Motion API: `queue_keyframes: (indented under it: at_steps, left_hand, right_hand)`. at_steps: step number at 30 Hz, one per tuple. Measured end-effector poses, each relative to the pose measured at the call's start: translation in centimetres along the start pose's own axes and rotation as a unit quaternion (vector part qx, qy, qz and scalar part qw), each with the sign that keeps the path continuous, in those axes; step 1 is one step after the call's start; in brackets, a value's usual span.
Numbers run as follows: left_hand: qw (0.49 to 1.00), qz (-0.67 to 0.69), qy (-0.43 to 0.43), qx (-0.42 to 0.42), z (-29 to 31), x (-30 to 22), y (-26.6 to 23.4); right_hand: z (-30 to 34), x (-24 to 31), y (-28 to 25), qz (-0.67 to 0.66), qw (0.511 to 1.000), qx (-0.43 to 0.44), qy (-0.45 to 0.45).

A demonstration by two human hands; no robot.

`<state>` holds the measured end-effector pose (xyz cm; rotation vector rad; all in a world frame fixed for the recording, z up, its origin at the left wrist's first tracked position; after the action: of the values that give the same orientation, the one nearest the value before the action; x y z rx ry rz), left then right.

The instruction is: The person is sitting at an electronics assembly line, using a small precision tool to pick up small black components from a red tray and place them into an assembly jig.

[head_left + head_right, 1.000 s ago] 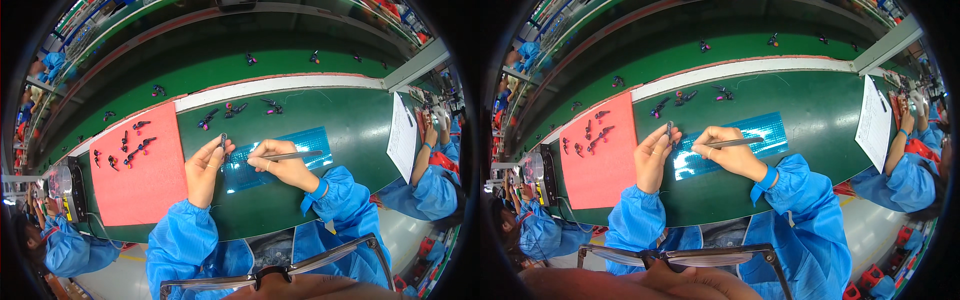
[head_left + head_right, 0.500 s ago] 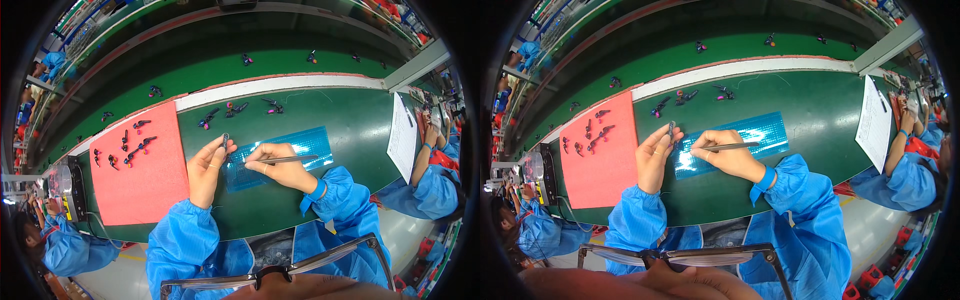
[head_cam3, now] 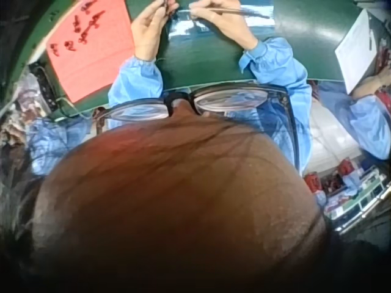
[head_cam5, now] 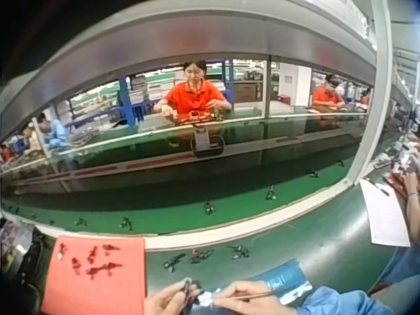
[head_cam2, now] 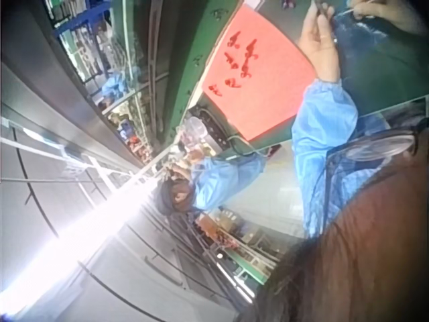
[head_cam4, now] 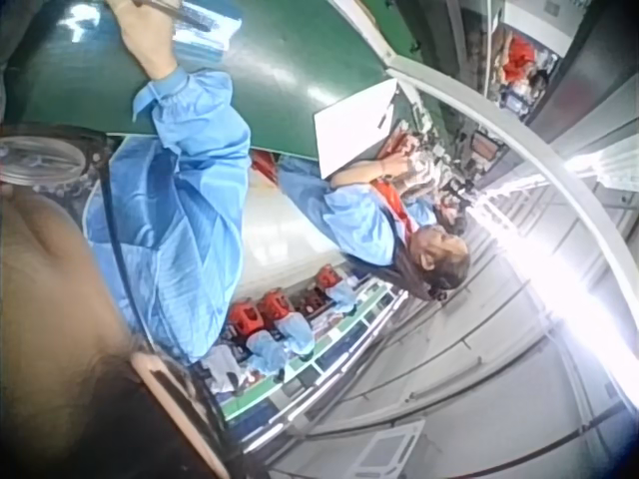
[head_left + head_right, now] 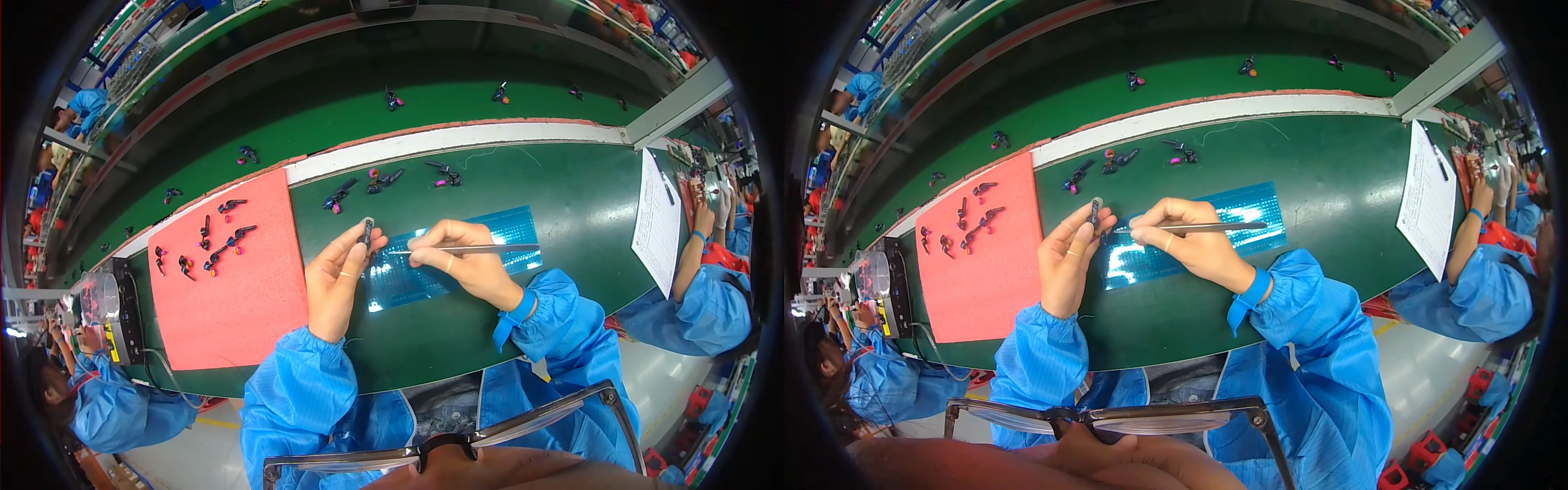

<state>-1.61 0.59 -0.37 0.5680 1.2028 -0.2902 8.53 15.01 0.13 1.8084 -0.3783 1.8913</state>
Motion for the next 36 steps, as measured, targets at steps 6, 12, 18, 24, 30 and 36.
queue_keyframes:
  at_steps: [6,12,18,24,30,36]
  left_hand:
    - [0.999,0.019,0.003,0.046,0.5,0.3,0.5]
    - [0.998,0.032,-0.006,0.055,0.6,0.4,0.7]
    - [0.997,0.030,-0.014,0.068,0.7,0.3,0.8]
    - [0.998,0.025,-0.012,0.065,0.8,0.1,0.8]
    - [0.998,0.026,-0.012,0.063,0.8,0.2,0.8]
    - [0.997,0.027,-0.003,0.065,0.7,0.3,0.7]
  right_hand:
    - [0.5,1.1,0.4,-0.114,0.993,-0.001,-0.032]
    - [0.7,1.0,0.5,-0.107,0.993,0.014,-0.052]
    - [0.7,1.0,0.5,-0.073,0.996,0.019,-0.053]
    - [0.6,1.1,0.5,-0.075,0.996,0.016,-0.054]
    - [0.6,1.1,0.5,-0.069,0.996,0.015,-0.049]
    - [0.6,1.0,0.5,-0.075,0.995,0.017,-0.059]
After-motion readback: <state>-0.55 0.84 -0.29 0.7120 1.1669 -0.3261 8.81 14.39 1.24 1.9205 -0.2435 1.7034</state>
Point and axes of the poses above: each hand's wrist, its own z-axis away from the middle knuckle, its own y-axis out of the palm, x = y × z, the point moved 3 cm from there along -z, towards the middle knuckle, and after that the axes turned 11 degrees about -x, right-handed, at the moved point
